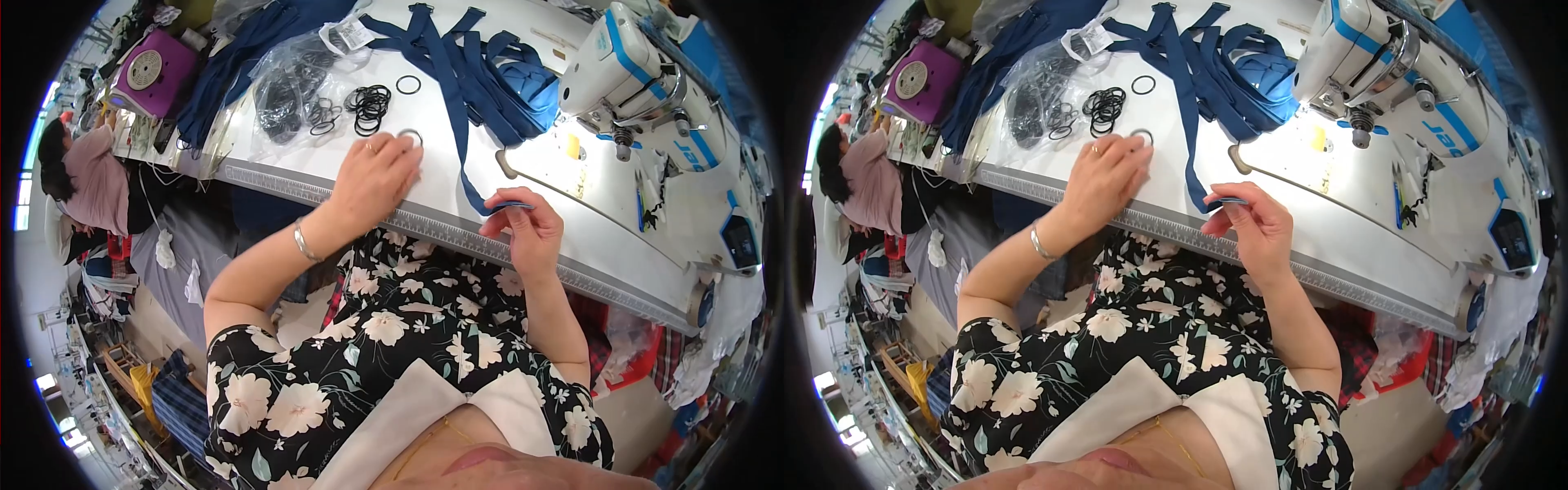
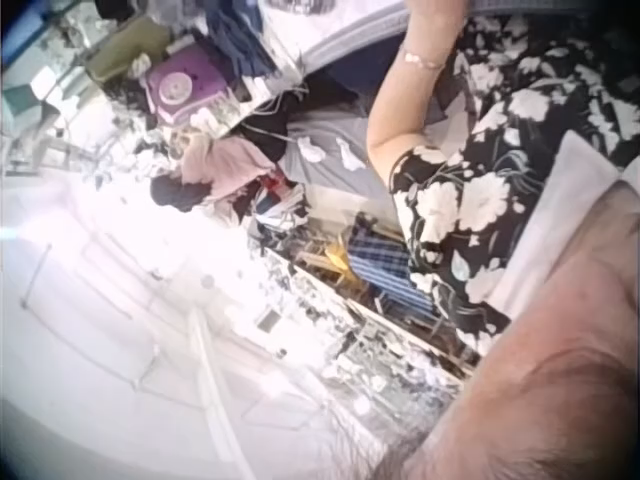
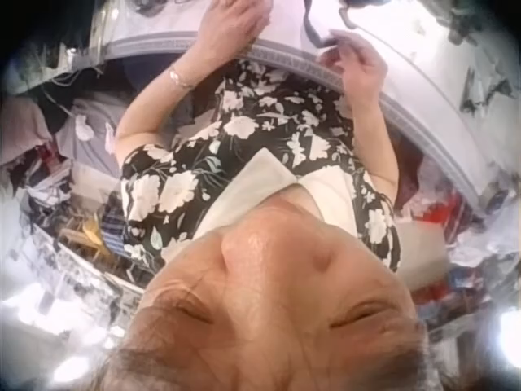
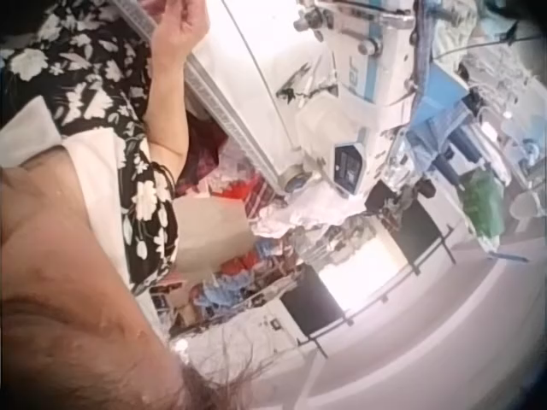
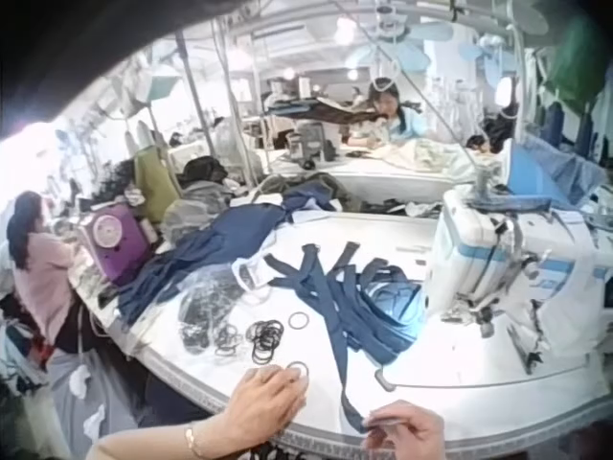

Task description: Assembling fabric straps by manually threading them through plastic rings and adjusters at a workbench.

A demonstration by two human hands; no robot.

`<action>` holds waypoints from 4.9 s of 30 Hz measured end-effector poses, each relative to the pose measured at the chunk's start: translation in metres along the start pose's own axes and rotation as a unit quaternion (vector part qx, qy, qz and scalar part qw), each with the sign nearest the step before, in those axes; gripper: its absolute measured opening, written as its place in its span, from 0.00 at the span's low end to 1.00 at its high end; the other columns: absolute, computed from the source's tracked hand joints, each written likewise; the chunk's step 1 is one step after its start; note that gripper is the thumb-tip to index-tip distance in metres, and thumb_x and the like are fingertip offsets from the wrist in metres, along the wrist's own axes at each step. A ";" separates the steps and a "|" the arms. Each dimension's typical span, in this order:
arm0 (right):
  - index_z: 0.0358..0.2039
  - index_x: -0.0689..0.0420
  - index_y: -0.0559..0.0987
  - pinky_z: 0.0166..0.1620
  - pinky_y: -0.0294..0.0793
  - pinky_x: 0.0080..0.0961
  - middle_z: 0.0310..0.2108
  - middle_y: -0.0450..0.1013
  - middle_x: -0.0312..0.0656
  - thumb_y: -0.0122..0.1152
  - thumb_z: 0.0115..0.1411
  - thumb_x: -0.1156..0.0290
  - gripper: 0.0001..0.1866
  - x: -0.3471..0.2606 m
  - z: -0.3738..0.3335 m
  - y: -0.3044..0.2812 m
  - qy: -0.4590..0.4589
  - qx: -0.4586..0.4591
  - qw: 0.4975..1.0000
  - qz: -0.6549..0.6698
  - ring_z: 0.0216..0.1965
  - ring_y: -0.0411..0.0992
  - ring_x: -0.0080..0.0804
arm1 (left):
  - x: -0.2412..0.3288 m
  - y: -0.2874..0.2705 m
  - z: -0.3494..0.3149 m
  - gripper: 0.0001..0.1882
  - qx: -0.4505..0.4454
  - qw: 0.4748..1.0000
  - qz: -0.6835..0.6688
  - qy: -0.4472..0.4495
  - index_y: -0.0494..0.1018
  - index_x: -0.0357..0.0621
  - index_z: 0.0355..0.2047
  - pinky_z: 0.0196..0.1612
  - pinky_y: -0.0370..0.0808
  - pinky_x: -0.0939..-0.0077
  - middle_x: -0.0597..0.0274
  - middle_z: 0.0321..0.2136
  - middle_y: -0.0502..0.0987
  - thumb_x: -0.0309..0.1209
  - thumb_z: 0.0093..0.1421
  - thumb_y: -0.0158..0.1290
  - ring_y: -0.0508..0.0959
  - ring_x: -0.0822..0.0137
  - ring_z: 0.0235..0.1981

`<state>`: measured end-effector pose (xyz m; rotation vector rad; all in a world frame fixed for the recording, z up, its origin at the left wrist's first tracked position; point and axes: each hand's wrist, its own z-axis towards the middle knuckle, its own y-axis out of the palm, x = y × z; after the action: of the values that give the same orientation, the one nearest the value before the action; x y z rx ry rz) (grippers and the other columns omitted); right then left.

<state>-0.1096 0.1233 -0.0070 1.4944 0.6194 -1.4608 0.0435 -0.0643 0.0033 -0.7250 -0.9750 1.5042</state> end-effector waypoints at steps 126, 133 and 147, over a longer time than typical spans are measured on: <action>0.24 0.62 0.74 0.21 0.69 0.18 0.22 0.72 0.48 0.54 0.53 0.78 0.03 -0.101 -0.074 -0.027 -0.013 -0.036 0.999 -0.006 0.17 0.70 0.29 | 0.054 -0.026 0.041 0.10 0.092 0.536 -0.791 -0.279 0.58 0.37 0.39 0.39 0.76 0.68 0.42 0.34 0.75 0.19 0.58 0.45 0.79 0.54 0.33; 0.31 0.62 0.77 0.30 0.71 0.14 0.42 0.69 0.46 0.58 0.50 0.84 0.07 -0.059 -0.040 0.007 -0.043 -0.018 0.989 -0.141 0.29 0.73 0.22 | 0.108 -0.012 0.017 0.12 0.053 0.674 -0.712 -0.189 0.60 0.38 0.42 0.31 0.68 0.89 0.61 0.27 0.74 0.20 0.58 0.48 0.73 0.79 0.30; 0.30 0.60 0.77 0.28 0.64 0.14 0.31 0.71 0.40 0.61 0.50 0.80 0.06 -0.042 -0.034 -0.003 -0.125 0.008 0.959 -0.254 0.28 0.68 0.23 | 0.100 0.004 0.024 0.04 -0.008 0.674 -0.706 -0.218 0.69 0.36 0.30 0.31 0.68 0.89 0.69 0.27 0.73 0.24 0.58 0.52 0.70 0.82 0.27</action>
<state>-0.1020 0.1644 0.0279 1.1789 0.8758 -2.0127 0.0048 0.0294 0.0185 0.4817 -1.3722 0.2084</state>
